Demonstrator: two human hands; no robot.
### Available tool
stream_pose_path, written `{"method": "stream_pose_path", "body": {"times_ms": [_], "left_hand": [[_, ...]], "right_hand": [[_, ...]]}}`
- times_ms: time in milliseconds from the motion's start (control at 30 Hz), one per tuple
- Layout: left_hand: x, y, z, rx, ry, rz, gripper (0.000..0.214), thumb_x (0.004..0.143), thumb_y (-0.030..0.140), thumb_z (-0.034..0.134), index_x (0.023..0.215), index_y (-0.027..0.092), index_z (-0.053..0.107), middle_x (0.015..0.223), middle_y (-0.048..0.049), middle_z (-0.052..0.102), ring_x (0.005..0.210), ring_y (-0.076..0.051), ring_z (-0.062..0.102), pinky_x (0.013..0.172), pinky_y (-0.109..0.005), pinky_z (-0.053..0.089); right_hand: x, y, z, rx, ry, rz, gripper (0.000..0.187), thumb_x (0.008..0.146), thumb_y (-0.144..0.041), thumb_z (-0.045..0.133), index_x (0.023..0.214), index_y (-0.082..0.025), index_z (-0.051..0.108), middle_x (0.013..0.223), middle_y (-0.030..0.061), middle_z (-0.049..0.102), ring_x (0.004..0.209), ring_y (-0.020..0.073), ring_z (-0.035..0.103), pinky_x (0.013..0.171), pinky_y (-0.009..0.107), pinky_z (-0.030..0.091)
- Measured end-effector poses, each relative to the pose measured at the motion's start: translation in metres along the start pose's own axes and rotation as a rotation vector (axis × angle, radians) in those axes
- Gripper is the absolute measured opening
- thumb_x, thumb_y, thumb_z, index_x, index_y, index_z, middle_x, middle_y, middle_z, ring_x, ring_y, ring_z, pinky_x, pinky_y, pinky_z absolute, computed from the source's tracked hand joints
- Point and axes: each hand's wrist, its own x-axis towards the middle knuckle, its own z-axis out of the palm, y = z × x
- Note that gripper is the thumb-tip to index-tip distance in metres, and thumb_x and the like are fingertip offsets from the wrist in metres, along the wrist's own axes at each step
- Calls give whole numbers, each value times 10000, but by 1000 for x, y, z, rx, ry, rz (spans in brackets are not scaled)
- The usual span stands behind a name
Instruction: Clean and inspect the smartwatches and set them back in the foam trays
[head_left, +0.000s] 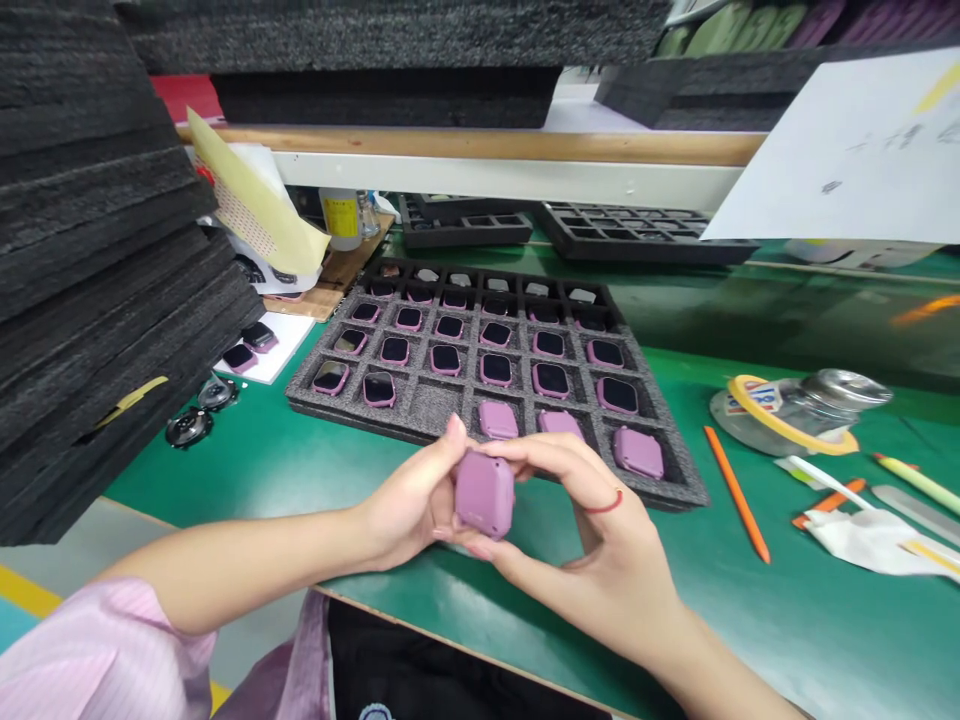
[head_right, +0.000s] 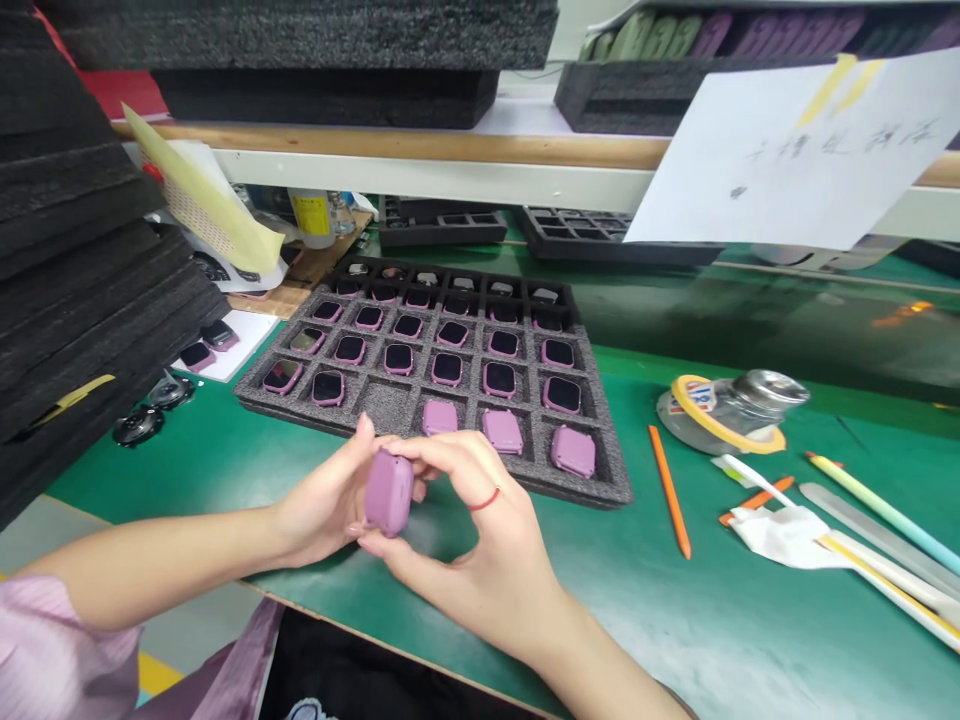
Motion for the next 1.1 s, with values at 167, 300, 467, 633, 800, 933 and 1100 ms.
{"method": "stream_pose_path", "body": {"times_ms": [167, 300, 467, 633, 800, 933, 1100], "left_hand": [[-1, 5, -1, -37, -15, -17, 566, 855, 712, 631, 965, 157, 626, 766, -36, 705, 396, -56, 433, 349, -188, 195], [-3, 7, 2, -31, 6, -8, 560, 850, 706, 643, 937, 153, 630, 749, -33, 697, 412, -53, 439, 369, -185, 210], [-2, 6, 3, -73, 64, -43, 559, 797, 677, 720, 922, 138, 638, 765, -41, 670, 456, -59, 440, 393, -189, 190], [2, 0, -1, 48, 162, -120, 430, 820, 546, 726, 802, 161, 537, 791, -59, 680, 469, -45, 383, 434, -191, 195], [-3, 0, -2, 585, -103, -218, 265, 903, 405, 622, 783, 174, 577, 844, -45, 707, 525, -73, 469, 496, -215, 349], [-21, 22, -9, 1033, -129, 23, 239, 942, 400, 603, 881, 185, 688, 783, -20, 696, 628, -124, 571, 585, -231, 403], [-40, 82, -55, 1706, 406, 371, 308, 1003, 404, 501, 960, 193, 721, 971, -79, 739, 907, -234, 665, 819, -318, 470]], "right_hand": [[3, 2, -3, -11, 9, -18, 468, 816, -315, 825, 1226, -267, 604, 1075, 64, 733, 1012, 240, 686, 869, 394, 596], [1, 2, -2, -46, -10, -43, 488, 840, -303, 801, 1277, -269, 584, 1107, 82, 728, 1042, 251, 678, 883, 412, 594], [3, 8, -4, -142, -41, -129, 474, 853, -247, 743, 1298, -213, 583, 1119, 109, 723, 1006, 236, 701, 859, 394, 593], [29, 34, 2, -211, 40, 64, 316, 838, -306, 717, 1128, -196, 656, 1043, 92, 759, 880, 225, 724, 788, 390, 599], [56, 61, 35, -282, -97, 103, 357, 821, -347, 736, 1143, -195, 709, 1119, 126, 756, 1069, 315, 688, 947, 553, 547], [63, 67, 48, -308, -183, 81, 342, 858, -310, 708, 1187, -216, 727, 1281, 142, 703, 1223, 320, 645, 1029, 578, 514], [73, 69, 7, -400, -273, 136, 327, 935, -340, 619, 1219, -211, 717, 1259, 109, 728, 1224, 274, 665, 1070, 497, 515]]}}
